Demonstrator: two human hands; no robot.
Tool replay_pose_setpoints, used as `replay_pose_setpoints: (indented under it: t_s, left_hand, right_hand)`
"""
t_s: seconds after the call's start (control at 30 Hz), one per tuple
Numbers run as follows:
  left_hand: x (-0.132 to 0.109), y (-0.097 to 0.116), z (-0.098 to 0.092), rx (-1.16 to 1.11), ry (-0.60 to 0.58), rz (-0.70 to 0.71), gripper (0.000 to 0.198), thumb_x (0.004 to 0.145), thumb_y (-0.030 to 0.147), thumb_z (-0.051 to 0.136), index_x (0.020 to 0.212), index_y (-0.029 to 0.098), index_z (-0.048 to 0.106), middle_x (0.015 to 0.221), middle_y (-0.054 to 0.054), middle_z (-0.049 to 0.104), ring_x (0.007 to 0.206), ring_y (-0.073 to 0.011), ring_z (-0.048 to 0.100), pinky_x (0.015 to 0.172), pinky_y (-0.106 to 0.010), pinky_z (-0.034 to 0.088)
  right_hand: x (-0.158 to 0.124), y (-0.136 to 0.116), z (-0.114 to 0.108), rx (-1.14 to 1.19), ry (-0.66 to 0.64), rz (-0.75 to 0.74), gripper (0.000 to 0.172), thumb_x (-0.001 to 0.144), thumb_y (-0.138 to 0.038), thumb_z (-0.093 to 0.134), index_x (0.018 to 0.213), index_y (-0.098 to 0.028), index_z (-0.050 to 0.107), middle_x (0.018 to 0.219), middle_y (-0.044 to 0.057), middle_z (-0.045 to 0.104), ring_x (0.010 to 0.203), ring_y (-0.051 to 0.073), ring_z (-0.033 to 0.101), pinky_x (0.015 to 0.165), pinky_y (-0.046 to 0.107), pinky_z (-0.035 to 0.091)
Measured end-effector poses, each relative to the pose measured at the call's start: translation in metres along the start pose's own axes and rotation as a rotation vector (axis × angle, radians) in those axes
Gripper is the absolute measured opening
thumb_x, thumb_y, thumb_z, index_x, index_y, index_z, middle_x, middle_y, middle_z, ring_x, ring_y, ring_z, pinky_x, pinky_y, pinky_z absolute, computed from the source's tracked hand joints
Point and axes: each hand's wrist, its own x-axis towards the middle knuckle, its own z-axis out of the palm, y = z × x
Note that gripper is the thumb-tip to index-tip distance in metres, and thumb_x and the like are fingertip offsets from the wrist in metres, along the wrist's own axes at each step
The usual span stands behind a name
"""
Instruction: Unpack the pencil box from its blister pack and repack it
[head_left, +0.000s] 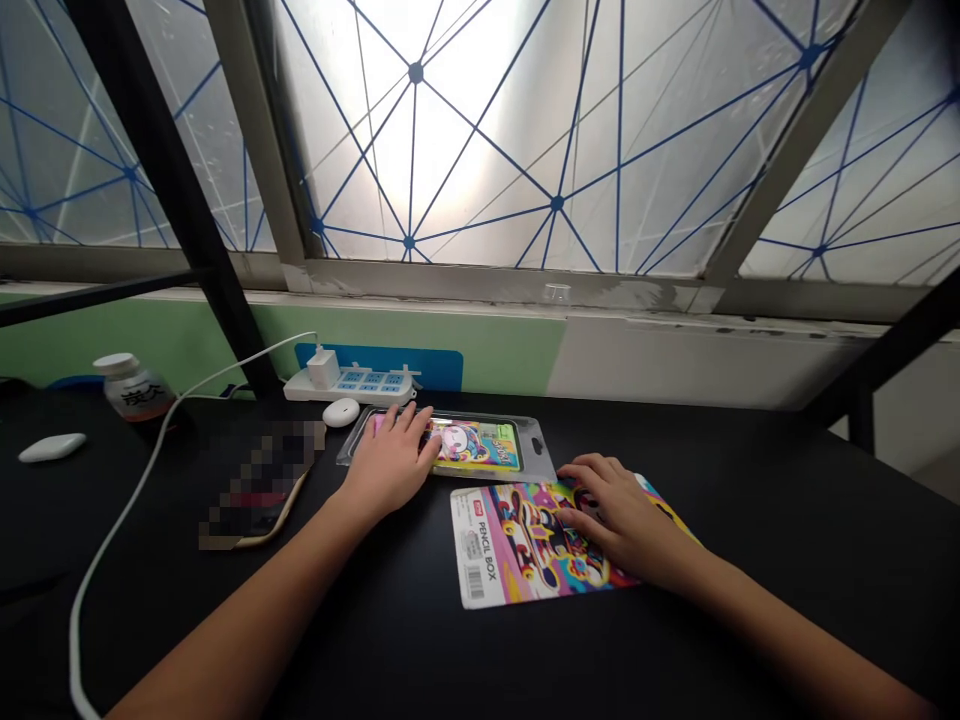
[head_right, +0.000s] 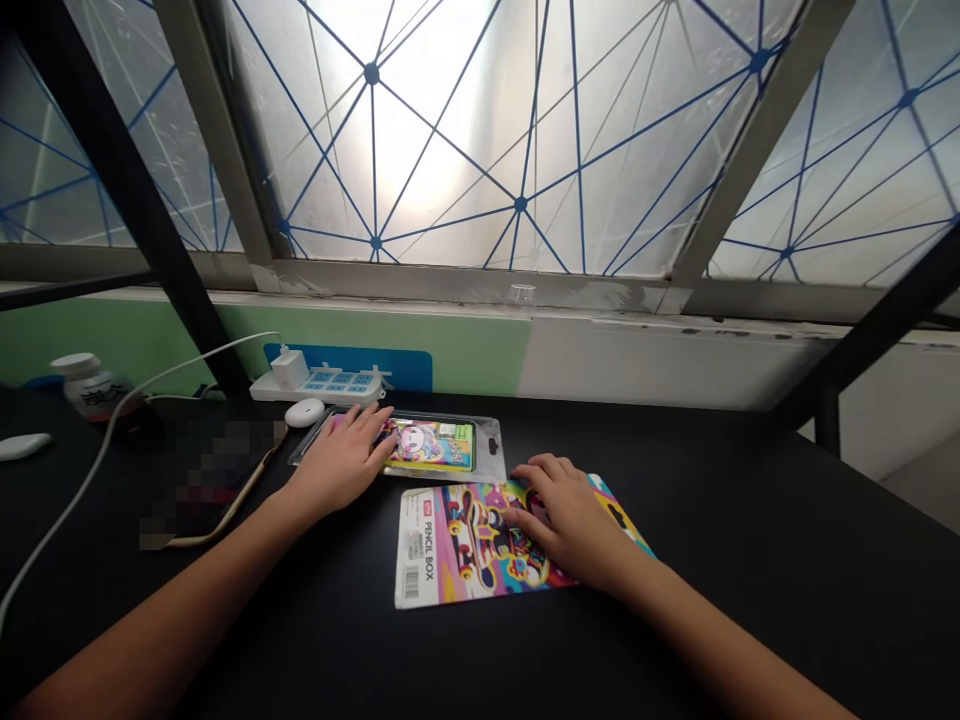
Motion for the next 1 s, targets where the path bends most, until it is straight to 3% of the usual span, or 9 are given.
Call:
replay_pose_setpoints:
  t_s: [0.13, 0.23, 0.37, 0.47, 0.57, 0.63, 0.73, 1.0]
  left_hand:
    - [-0.002, 0.000, -0.001, 0.041, -0.014, -0.012, 0.060, 0.101, 0.054, 0.029, 0.149, 0.022, 0.045, 0.162, -0.013, 0.032, 0.150, -0.0400, 0.019, 0.117, -0.061, 0.017]
    - [-0.004, 0.001, -0.002, 0.040, 0.000, -0.019, 0.059, 0.100, 0.053, 0.032, 0.148, 0.022, 0.047, 0.161, -0.014, 0.034, 0.150, -0.0413, 0.020, 0.115, -0.063, 0.019]
    - [-0.006, 0.001, -0.009, 0.047, -0.052, -0.012, 0.055, 0.100, 0.048, 0.032, 0.144, 0.021, 0.050, 0.160, -0.015, 0.034, 0.150, -0.0388, 0.021, 0.115, -0.063, 0.021]
    - [-0.009, 0.002, -0.017, 0.028, -0.091, 0.015, 0.045, 0.100, 0.044, 0.033, 0.130, 0.024, 0.059, 0.159, -0.012, 0.037, 0.150, -0.0367, 0.023, 0.115, -0.064, 0.022]
    - [-0.013, 0.005, -0.022, 0.014, -0.073, 0.037, 0.038, 0.098, 0.049, 0.037, 0.114, 0.025, 0.062, 0.158, -0.010, 0.040, 0.150, -0.0369, 0.022, 0.113, -0.069, 0.022]
    - [-0.014, 0.007, -0.022, 0.018, -0.063, 0.057, 0.038, 0.098, 0.053, 0.039, 0.110, 0.025, 0.061, 0.158, -0.011, 0.039, 0.151, -0.0364, 0.021, 0.113, -0.071, 0.019]
    - [-0.015, 0.007, -0.020, 0.014, -0.064, 0.089, 0.040, 0.098, 0.054, 0.038, 0.110, 0.023, 0.059, 0.159, -0.012, 0.037, 0.151, -0.0344, 0.021, 0.114, -0.069, 0.021]
    - [-0.013, -0.002, -0.015, 0.008, -0.111, 0.097, 0.052, 0.097, 0.060, 0.034, 0.122, 0.020, 0.055, 0.161, -0.013, 0.032, 0.152, -0.0339, 0.018, 0.116, -0.065, 0.021]
  right_hand:
    - [0.006, -0.016, 0.002, -0.011, -0.025, 0.010, 0.031, 0.096, -0.053, 0.054, 0.091, -0.022, 0.056, 0.097, 0.007, 0.061, 0.087, 0.024, 0.056, 0.079, 0.042, 0.048]
    - [0.000, -0.032, 0.001, 0.042, -0.040, 0.012, 0.030, 0.095, -0.052, 0.056, 0.090, -0.023, 0.052, 0.093, 0.006, 0.061, 0.083, 0.023, 0.056, 0.075, 0.038, 0.046]
    - [0.005, -0.041, -0.014, 0.160, -0.103, 0.164, 0.035, 0.090, -0.057, 0.058, 0.091, -0.024, 0.049, 0.076, 0.001, 0.061, 0.066, 0.019, 0.055, 0.060, 0.031, 0.040]
    - [0.029, -0.020, -0.032, 0.238, -0.174, 0.218, 0.038, 0.087, -0.062, 0.058, 0.087, -0.024, 0.051, 0.074, -0.001, 0.062, 0.064, 0.017, 0.054, 0.057, 0.029, 0.038]
    - [0.052, 0.023, -0.043, 0.285, -0.341, 0.279, 0.044, 0.082, -0.066, 0.060, 0.077, -0.022, 0.057, 0.073, 0.001, 0.064, 0.065, 0.017, 0.056, 0.056, 0.028, 0.038]
    - [0.058, 0.054, -0.043, 0.298, -0.445, 0.322, 0.051, 0.078, -0.072, 0.060, 0.069, -0.022, 0.057, 0.067, -0.001, 0.060, 0.061, 0.017, 0.053, 0.053, 0.028, 0.036]
    - [0.054, 0.085, -0.038, 0.307, -0.448, 0.362, 0.055, 0.076, -0.075, 0.061, 0.064, -0.022, 0.055, 0.062, -0.003, 0.054, 0.057, 0.015, 0.050, 0.051, 0.027, 0.034]
    - [0.042, 0.088, -0.041, 0.355, -0.372, 0.467, 0.050, 0.077, -0.072, 0.063, 0.068, -0.023, 0.057, 0.062, -0.003, 0.056, 0.048, 0.014, 0.051, 0.047, 0.027, 0.035]
